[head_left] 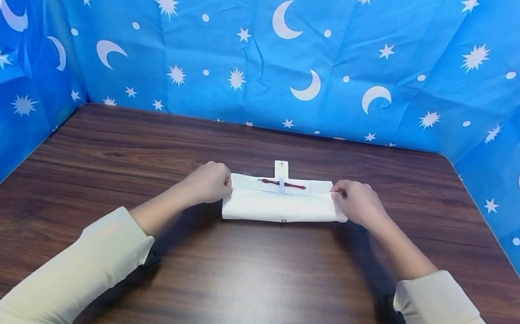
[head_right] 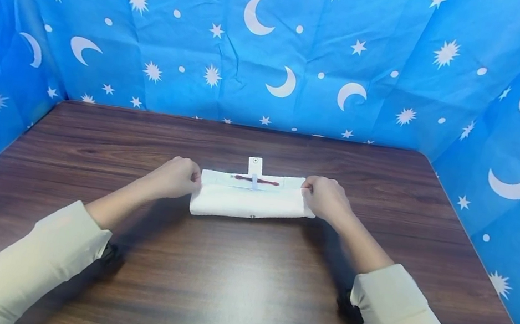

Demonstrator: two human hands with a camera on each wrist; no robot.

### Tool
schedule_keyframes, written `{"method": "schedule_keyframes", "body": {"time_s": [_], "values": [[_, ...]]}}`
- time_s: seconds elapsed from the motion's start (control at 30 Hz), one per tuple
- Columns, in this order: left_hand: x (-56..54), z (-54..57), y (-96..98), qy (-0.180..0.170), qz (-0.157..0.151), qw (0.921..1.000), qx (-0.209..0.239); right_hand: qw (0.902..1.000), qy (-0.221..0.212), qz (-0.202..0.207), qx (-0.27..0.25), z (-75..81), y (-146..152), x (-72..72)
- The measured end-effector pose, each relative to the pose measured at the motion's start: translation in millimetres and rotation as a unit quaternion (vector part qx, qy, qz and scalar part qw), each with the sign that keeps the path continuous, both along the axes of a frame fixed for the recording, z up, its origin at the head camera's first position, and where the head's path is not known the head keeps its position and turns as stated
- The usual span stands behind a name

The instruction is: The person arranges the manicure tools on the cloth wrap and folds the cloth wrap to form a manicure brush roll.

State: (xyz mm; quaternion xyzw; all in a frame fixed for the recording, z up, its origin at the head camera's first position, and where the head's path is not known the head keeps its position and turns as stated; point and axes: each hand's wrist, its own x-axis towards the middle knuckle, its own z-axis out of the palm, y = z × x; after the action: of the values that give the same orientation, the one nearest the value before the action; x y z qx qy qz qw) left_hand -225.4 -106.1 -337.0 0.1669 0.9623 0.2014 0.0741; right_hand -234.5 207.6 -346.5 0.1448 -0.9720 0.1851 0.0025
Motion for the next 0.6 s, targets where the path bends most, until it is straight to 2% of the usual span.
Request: {"method": "schedule_keyframes", "body": {"time_s": [0.07, 0.2, 0.4, 0.6], "values": [[-2.7, -2.4, 3.1, -0.017, 0.006, 0.9998, -0.011, 0.9998, -0.004, -0.001, 0.019, -2.6, -2, -3.9], [-5.4, -7.6, 9.1, -0.025, 0.015, 0.9987, -0.043, 0.9989, -0.006, 0.003, 0.045, -7.7, -4, -8.7], [-7.4, -14.6, 16.2, -0.007, 0.023, 0.9950, -0.097, 0.9962, -0.022, -0.014, 0.083, -11.4, -11, -10.6], [-6.8, -14.4, 20.9, 0.013, 0.017, 0.9915, -0.129, 0.9931, -0.036, -0.025, 0.109, -13.8, -13, -11.6]]}}
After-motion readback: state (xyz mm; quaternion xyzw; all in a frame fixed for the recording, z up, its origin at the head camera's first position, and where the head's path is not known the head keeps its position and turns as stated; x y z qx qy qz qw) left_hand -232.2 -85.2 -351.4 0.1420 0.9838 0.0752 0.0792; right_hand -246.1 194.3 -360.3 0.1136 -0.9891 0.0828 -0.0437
